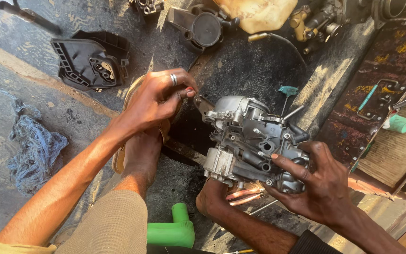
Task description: The person disassembles a small engine using a screwdriver, removing the cover and internal components. They manipulate the engine parts and tools on the floor, then reassemble the engine by placing components back and tightening screws.
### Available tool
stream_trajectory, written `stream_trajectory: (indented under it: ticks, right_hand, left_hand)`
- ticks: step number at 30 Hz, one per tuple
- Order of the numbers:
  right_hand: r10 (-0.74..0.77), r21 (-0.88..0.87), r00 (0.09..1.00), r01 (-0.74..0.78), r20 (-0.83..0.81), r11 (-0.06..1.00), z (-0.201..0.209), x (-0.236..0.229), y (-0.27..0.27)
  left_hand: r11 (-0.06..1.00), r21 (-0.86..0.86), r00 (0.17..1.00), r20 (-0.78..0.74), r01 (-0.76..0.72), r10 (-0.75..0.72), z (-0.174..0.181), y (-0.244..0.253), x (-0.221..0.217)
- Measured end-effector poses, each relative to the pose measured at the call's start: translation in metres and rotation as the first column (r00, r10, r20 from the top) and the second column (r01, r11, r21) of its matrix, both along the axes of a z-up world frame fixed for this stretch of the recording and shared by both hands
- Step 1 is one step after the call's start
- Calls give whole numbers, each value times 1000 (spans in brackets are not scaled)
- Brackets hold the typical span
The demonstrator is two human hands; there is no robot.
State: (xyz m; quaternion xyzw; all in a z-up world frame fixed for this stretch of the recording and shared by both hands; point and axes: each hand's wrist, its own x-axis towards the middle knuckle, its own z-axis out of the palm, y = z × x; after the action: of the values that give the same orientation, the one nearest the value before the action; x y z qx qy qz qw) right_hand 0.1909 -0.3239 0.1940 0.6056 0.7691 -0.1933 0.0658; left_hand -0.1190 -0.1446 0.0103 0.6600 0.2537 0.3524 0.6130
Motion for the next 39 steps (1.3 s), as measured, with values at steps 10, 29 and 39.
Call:
stream_trajectory:
  ticks: [10, 29, 39]
  right_hand:
    - [-5, 24, 1000, 5, 17, 1000, -3, 3, -13]
    - [126, 41, 992, -126, -3, 991, -15, 31, -50]
    - [138, 14, 990, -138, 11, 990, -15, 33, -48]
  left_hand:
    - [997, 21, 989, -128, -72, 74, 23, -1, 10]
    - [998, -61, 981, -188, 34, -45, 35, -19, 5]
    - [915, -402, 973, -193, 41, -128, 42, -26, 2]
